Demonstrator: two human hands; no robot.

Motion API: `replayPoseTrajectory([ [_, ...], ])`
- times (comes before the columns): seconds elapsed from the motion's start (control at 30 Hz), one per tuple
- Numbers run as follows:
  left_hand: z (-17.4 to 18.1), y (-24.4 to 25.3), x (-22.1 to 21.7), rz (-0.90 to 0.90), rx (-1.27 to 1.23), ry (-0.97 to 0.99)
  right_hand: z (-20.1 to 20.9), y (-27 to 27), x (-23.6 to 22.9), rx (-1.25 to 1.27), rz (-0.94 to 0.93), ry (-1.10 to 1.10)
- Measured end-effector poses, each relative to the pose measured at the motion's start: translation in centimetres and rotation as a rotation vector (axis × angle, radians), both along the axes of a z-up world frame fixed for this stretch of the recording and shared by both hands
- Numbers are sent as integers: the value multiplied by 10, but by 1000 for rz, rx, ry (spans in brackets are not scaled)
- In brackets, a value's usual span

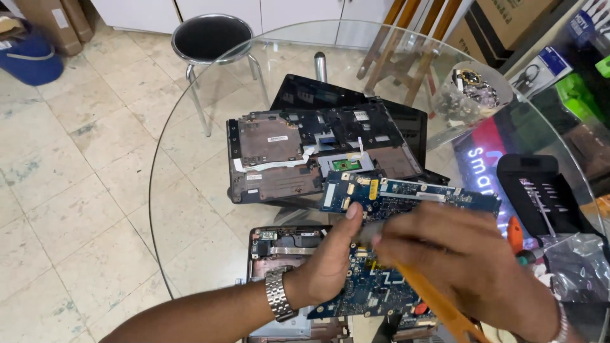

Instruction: The person cleans a disassembled laptop motherboard using a small brush and a screwdriver. They brush away dust and debris from various components on the circuit board, then use the screwdriver to scrape specific areas.

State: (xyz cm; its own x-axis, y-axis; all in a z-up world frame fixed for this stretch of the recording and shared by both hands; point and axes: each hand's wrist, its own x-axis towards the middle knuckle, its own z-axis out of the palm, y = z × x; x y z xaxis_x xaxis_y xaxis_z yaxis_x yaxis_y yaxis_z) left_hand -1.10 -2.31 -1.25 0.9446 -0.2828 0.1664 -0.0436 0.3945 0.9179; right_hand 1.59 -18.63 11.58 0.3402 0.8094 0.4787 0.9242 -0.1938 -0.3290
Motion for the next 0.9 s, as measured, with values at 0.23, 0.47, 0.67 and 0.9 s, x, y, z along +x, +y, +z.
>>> replayPoseTrajectory([
  [0.23, 10, 2, 3, -29, -19, -144, 11, 5, 8, 2, -100, -284],
  [0.47, 1, -1, 3, -44, 73, 380, 9, 3, 15, -24, -45, -214],
  [0.67, -1, 0, 8, 4, 127, 299, 5, -6, 24, 11, -35, -149],
  [0.9, 26, 7, 3, -81, 466, 779, -12, -23, 39, 88, -139, -314],
])
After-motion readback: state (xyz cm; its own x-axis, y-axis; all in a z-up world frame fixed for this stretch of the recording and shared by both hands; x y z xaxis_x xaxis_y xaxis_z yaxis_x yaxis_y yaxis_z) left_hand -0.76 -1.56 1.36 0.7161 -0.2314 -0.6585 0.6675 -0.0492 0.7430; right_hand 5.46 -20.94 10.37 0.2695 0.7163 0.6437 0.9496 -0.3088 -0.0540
